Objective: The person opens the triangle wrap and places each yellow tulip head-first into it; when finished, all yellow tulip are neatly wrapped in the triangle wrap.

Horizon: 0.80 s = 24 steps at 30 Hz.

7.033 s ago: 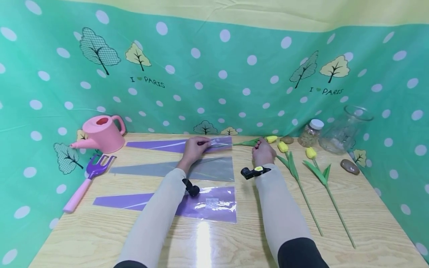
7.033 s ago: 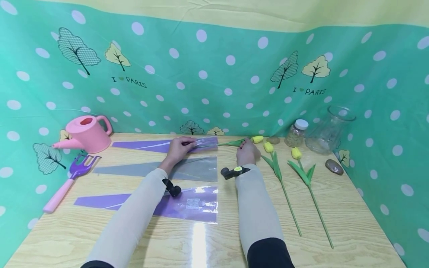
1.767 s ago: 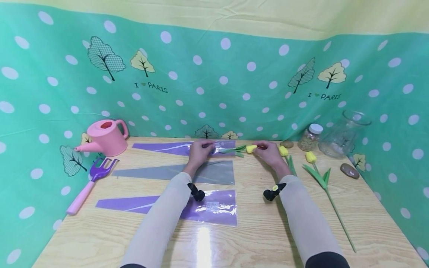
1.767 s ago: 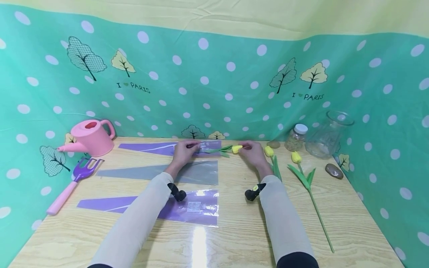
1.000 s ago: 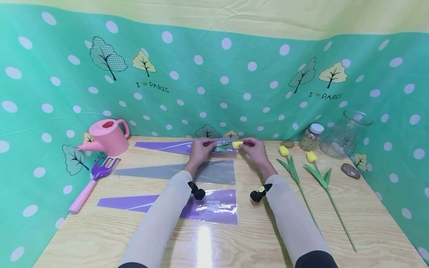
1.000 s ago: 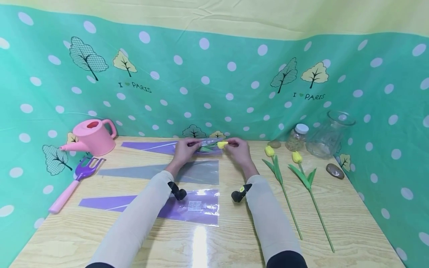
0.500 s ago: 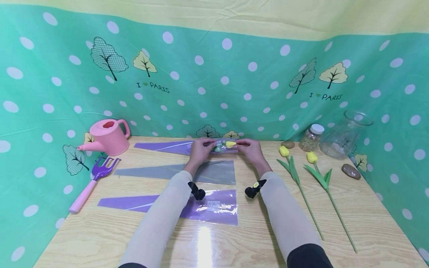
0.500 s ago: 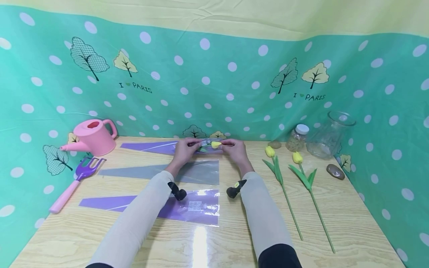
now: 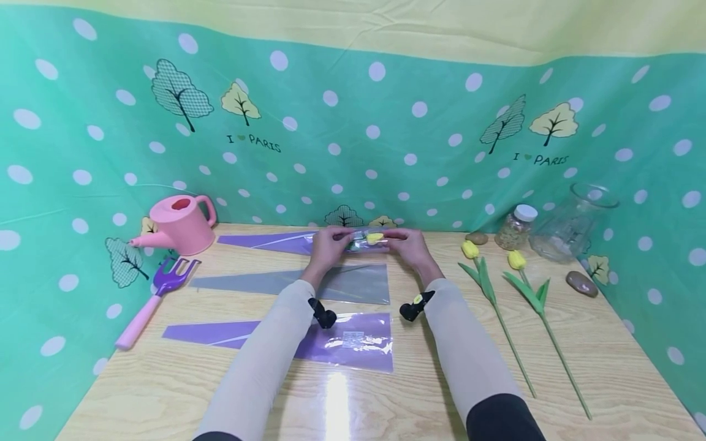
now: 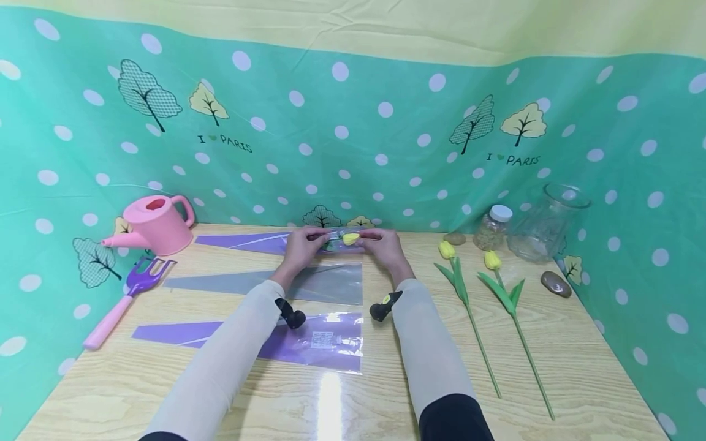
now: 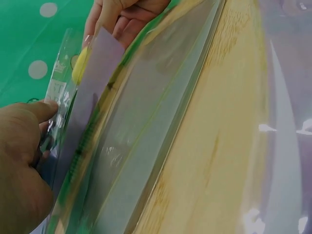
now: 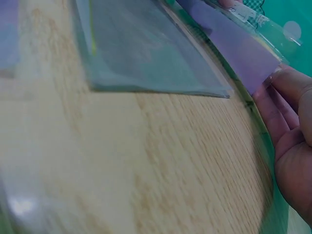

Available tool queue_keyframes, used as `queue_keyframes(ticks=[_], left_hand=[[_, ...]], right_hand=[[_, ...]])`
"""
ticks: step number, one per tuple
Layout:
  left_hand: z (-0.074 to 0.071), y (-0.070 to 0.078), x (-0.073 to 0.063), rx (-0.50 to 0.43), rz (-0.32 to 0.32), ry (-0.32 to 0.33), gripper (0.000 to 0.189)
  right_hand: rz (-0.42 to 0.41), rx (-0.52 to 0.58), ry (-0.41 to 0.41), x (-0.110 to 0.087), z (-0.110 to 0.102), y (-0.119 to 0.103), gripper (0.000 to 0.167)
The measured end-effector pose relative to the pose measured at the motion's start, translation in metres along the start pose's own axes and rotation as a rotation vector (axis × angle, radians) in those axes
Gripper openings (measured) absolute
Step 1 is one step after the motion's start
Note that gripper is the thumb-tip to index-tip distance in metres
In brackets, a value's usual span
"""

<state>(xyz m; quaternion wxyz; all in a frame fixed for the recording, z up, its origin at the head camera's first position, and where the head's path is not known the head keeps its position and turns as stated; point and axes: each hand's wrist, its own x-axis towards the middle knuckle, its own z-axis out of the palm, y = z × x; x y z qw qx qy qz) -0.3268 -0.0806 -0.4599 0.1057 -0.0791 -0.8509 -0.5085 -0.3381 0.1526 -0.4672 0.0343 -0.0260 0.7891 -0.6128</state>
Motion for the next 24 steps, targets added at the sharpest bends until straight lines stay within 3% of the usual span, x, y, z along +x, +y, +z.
queue_keyframes(ticks=[5, 11, 18, 24], left_hand=[[-0.002, -0.004, 0.002, 0.028, 0.005, 0.006, 0.019], [-0.003, -0.007, 0.006, 0.064, -0.005, 0.006, 0.02], [-0.003, -0.009, 0.009, 0.105, 0.006, -0.015, 0.023], [-0.016, -0.001, 0.004, 0.094, 0.042, -0.043, 0.03]], right_hand=[[0.011, 0.052, 0.001, -0.001, 0.001, 0.001, 0.03], [0.044, 0.201, 0.003, -0.009, -0.004, -0.006, 0.029], [0.014, 0.095, 0.064, -0.028, -0.024, -0.01, 0.036], [0.0, 0.082, 0.086, -0.051, -0.039, -0.008, 0.036]])
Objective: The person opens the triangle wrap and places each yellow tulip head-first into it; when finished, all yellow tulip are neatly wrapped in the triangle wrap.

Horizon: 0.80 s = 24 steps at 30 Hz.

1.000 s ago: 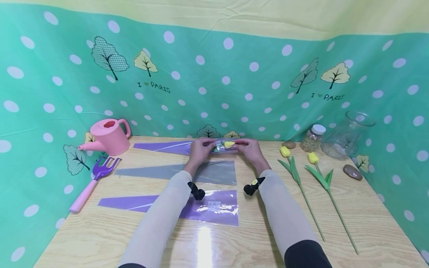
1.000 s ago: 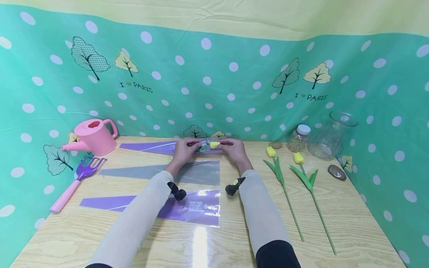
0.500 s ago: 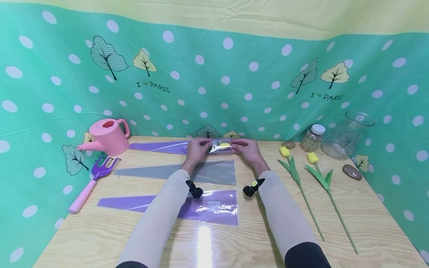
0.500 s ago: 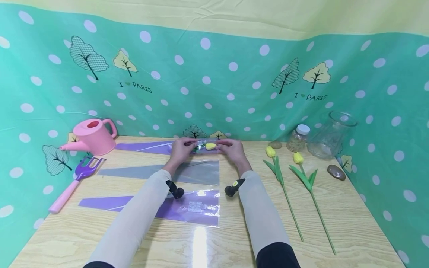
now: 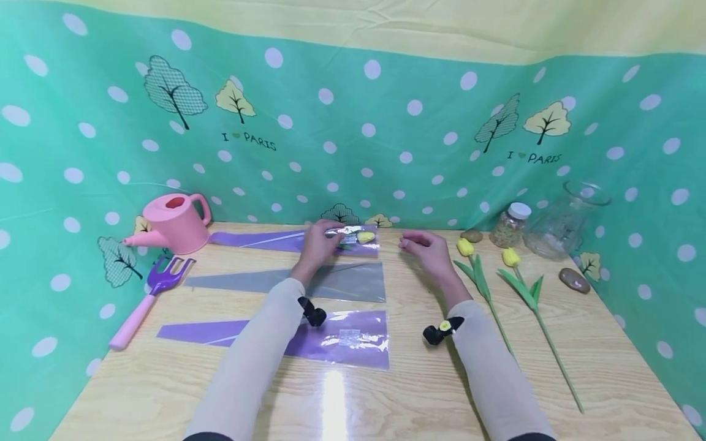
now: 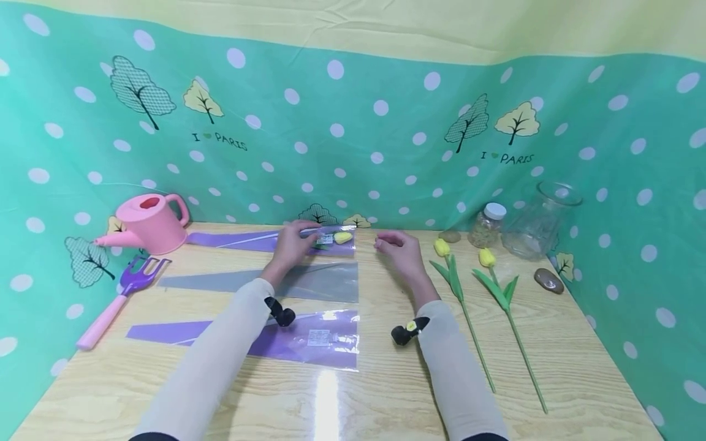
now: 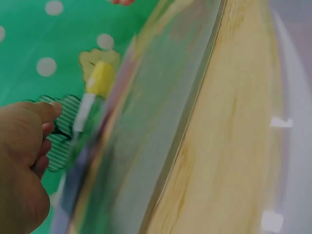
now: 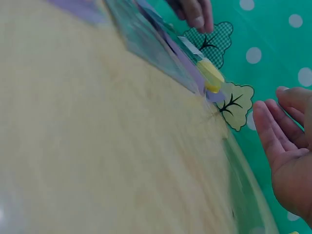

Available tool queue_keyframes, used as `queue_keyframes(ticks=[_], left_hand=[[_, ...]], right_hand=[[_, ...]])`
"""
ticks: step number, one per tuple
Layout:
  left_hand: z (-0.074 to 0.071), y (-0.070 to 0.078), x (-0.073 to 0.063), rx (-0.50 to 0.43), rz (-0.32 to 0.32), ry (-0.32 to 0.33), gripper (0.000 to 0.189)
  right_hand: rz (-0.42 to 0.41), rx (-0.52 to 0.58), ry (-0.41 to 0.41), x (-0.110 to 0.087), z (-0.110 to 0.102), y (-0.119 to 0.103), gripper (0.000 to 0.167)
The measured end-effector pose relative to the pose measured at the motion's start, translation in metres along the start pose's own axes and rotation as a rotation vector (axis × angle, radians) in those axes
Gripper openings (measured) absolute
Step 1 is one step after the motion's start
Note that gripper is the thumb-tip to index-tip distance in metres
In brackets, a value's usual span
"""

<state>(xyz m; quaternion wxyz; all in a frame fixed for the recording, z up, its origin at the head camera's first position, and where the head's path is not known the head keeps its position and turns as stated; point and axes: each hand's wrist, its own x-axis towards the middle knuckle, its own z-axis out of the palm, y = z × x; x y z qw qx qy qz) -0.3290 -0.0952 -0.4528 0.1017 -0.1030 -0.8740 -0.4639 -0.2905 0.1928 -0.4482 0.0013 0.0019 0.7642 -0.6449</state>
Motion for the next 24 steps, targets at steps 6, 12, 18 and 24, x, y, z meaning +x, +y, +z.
queue_keyframes(ticks=[6, 12, 18, 24], left_hand=[[-0.026, 0.014, -0.026, -0.038, 0.027, -0.051, 0.029], [-0.038, 0.018, -0.062, -0.06, 0.06, -0.14, 0.029], [-0.037, 0.011, -0.084, -0.068, 0.028, -0.253, 0.032], [-0.032, -0.001, -0.093, -0.061, -0.008, -0.265, 0.032]], right_hand=[[-0.005, -0.037, -0.031, -0.022, -0.01, -0.003, 0.04], [-0.038, -0.085, -0.092, -0.036, -0.009, -0.006, 0.039], [-0.118, -0.181, -0.159, -0.041, 0.007, 0.004, 0.033], [-0.168, -0.301, -0.249, -0.044, 0.025, 0.015, 0.031]])
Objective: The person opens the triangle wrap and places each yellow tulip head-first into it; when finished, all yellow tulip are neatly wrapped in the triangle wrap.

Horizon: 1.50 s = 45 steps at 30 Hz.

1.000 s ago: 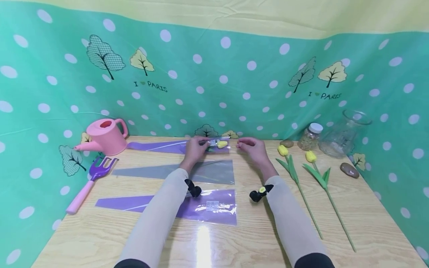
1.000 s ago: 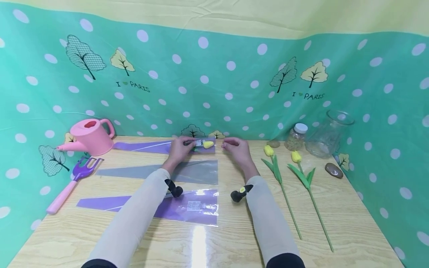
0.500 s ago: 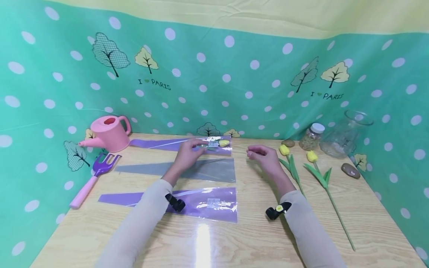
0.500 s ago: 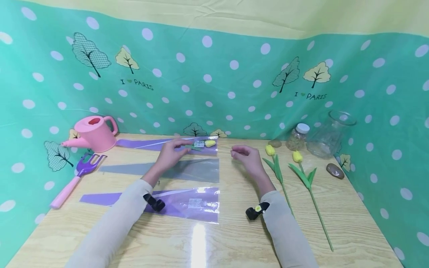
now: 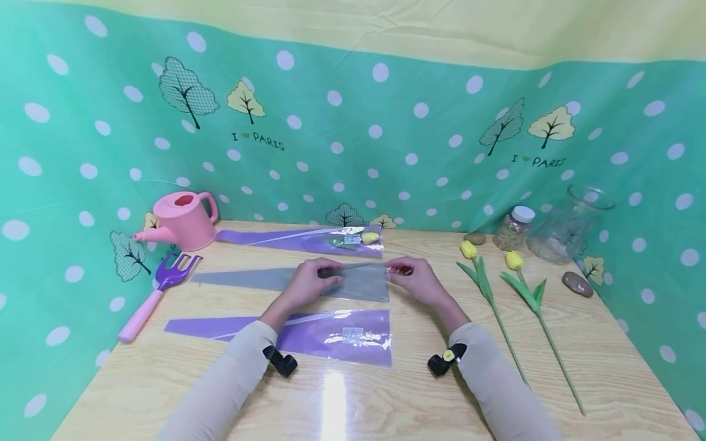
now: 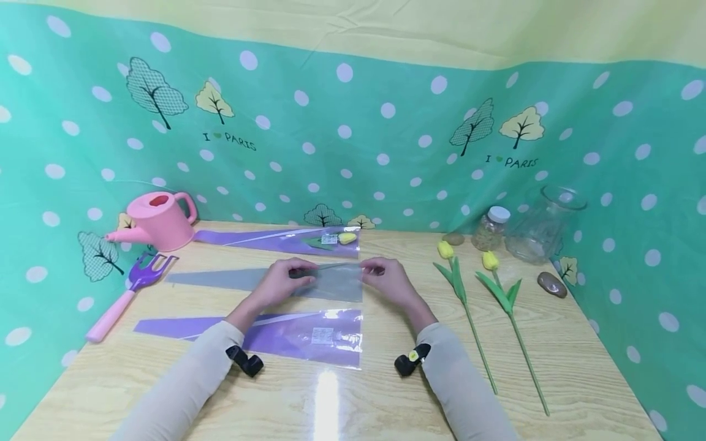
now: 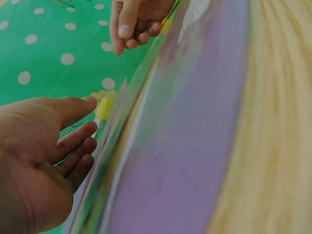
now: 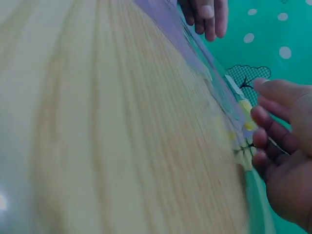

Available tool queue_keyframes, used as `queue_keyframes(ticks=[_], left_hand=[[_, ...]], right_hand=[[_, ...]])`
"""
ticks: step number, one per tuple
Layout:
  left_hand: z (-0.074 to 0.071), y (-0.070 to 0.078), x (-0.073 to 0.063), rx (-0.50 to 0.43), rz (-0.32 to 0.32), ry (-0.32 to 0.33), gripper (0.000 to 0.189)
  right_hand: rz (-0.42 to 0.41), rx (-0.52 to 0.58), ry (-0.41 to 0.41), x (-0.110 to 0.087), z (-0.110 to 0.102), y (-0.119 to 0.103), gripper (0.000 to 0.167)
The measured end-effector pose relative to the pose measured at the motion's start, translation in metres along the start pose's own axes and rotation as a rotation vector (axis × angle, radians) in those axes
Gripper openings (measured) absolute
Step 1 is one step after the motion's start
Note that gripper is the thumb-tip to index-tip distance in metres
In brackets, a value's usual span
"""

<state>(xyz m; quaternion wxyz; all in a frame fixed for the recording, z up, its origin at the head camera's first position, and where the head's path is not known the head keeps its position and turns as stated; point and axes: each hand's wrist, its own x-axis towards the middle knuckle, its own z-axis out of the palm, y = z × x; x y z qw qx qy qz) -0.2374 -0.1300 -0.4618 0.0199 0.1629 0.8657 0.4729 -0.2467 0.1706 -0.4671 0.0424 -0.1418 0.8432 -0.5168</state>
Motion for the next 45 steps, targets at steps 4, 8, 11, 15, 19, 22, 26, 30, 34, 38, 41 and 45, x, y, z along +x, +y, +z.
queue_keyframes(ticks=[4, 8, 11, 15, 19, 22, 26, 30, 34, 38, 41, 45], left_hand=[[0.004, -0.007, -0.002, 0.013, 0.006, 0.001, 0.031], [0.005, -0.008, -0.002, 0.009, 0.017, 0.008, 0.031], [0.006, -0.008, -0.002, 0.01, 0.016, 0.017, 0.031], [0.007, -0.01, -0.001, 0.018, 0.012, 0.024, 0.031], [0.009, -0.011, 0.0, 0.015, 0.002, 0.031, 0.032], [0.009, -0.01, 0.001, 0.015, -0.001, 0.041, 0.033], [0.01, -0.009, 0.001, 0.019, 0.004, 0.054, 0.035], [0.01, -0.01, 0.0, 0.016, -0.004, 0.07, 0.037], [0.01, -0.01, 0.001, 0.012, 0.004, 0.077, 0.037], [0.01, -0.011, 0.001, 0.013, 0.012, 0.076, 0.034], [0.01, -0.011, 0.001, 0.022, 0.01, 0.084, 0.032], [0.009, -0.01, 0.0, 0.026, 0.003, 0.1, 0.028]], right_hand=[[-0.027, -0.106, -0.029, -0.002, 0.008, 0.004, 0.033], [-0.088, -0.228, -0.019, -0.003, 0.013, 0.005, 0.031], [-0.122, -0.269, -0.002, -0.003, 0.015, 0.005, 0.027], [-0.137, -0.266, 0.016, -0.004, 0.016, 0.004, 0.02], [-0.145, -0.244, 0.042, -0.005, 0.017, 0.003, 0.016], [-0.141, -0.21, 0.075, -0.005, 0.018, 0.002, 0.016], [-0.132, -0.166, 0.121, -0.005, 0.017, -0.003, 0.014], [-0.101, -0.117, 0.14, -0.004, 0.016, -0.011, 0.012], [-0.08, -0.074, 0.143, -0.002, 0.016, -0.016, 0.011], [-0.103, -0.046, 0.144, -0.001, 0.015, -0.019, 0.011], [-0.121, -0.035, 0.149, 0.0, 0.015, -0.02, 0.01], [-0.132, -0.025, 0.151, 0.001, 0.015, -0.022, 0.009]])
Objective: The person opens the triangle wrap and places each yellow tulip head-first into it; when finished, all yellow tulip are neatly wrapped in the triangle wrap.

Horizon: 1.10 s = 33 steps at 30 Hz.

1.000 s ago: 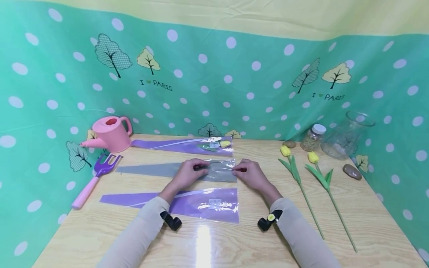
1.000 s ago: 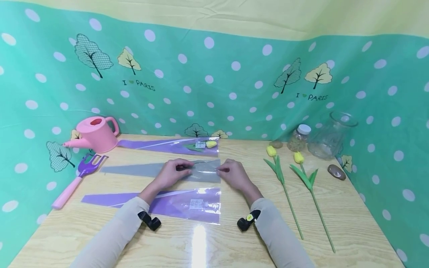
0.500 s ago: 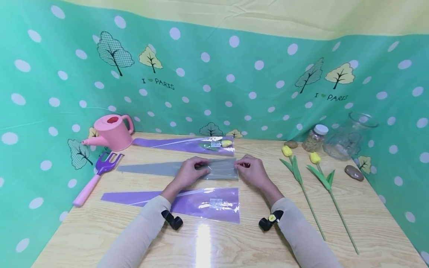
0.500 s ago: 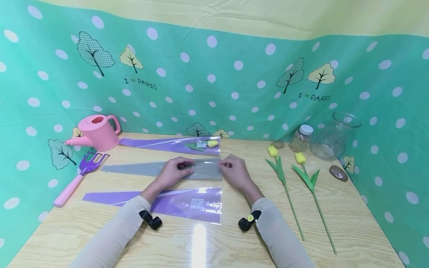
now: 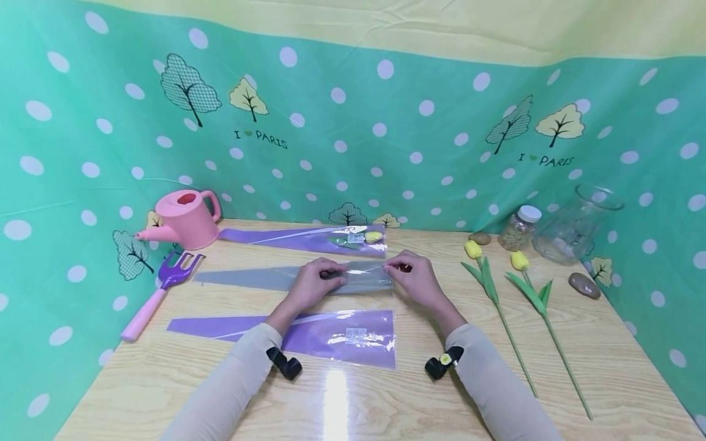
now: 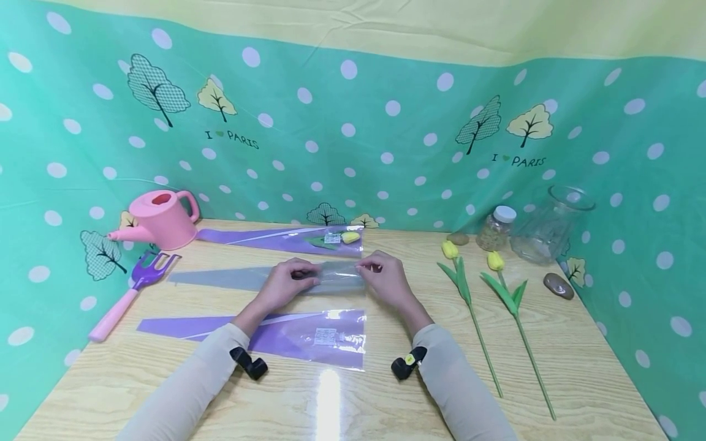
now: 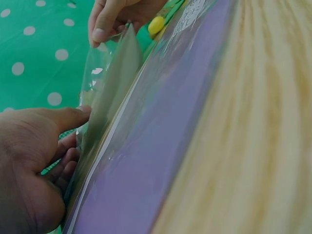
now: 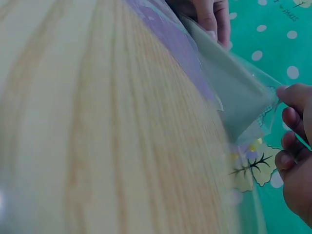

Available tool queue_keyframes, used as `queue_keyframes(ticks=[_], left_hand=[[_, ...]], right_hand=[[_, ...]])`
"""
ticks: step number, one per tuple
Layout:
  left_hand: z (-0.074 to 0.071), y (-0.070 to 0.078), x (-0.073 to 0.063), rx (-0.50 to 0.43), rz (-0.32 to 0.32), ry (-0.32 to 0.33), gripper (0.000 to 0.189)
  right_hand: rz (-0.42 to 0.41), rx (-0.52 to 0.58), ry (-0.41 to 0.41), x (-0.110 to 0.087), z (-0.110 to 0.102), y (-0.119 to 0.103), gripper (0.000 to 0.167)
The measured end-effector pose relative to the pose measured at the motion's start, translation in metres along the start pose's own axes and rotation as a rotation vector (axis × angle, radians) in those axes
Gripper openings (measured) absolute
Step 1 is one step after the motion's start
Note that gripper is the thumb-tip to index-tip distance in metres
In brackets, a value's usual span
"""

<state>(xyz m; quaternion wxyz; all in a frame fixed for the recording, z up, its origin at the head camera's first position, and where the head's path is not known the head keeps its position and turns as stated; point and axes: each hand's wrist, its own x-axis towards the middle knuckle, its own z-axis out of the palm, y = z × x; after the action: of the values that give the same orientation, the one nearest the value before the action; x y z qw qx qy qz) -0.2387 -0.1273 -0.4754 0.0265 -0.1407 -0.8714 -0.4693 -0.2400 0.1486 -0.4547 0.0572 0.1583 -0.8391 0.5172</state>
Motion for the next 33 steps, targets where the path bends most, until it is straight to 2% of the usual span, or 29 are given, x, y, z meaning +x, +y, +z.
queue_keyframes(ticks=[7, 15, 20, 25, 28, 33], left_hand=[[0.001, 0.003, 0.0, -0.004, 0.007, 0.039, 0.021], [0.001, 0.004, 0.0, -0.007, 0.004, 0.099, 0.019], [0.002, 0.004, 0.0, -0.007, 0.006, 0.12, 0.018], [0.002, 0.003, 0.0, -0.002, -0.004, 0.125, 0.017], [0.002, 0.004, 0.0, -0.009, -0.004, 0.132, 0.018], [0.0, 0.004, 0.0, -0.012, -0.009, 0.13, 0.017]], right_hand=[[0.024, 0.043, 0.008, 0.0, 0.0, -0.005, 0.012], [0.089, 0.119, 0.008, -0.002, -0.01, -0.014, 0.027], [0.146, 0.215, 0.024, -0.015, -0.037, -0.011, 0.034], [0.191, 0.289, 0.034, -0.039, -0.072, 0.002, 0.042], [0.217, 0.289, 0.046, -0.055, -0.094, 0.009, 0.048], [0.271, 0.217, 0.075, -0.088, -0.127, 0.02, 0.049]])
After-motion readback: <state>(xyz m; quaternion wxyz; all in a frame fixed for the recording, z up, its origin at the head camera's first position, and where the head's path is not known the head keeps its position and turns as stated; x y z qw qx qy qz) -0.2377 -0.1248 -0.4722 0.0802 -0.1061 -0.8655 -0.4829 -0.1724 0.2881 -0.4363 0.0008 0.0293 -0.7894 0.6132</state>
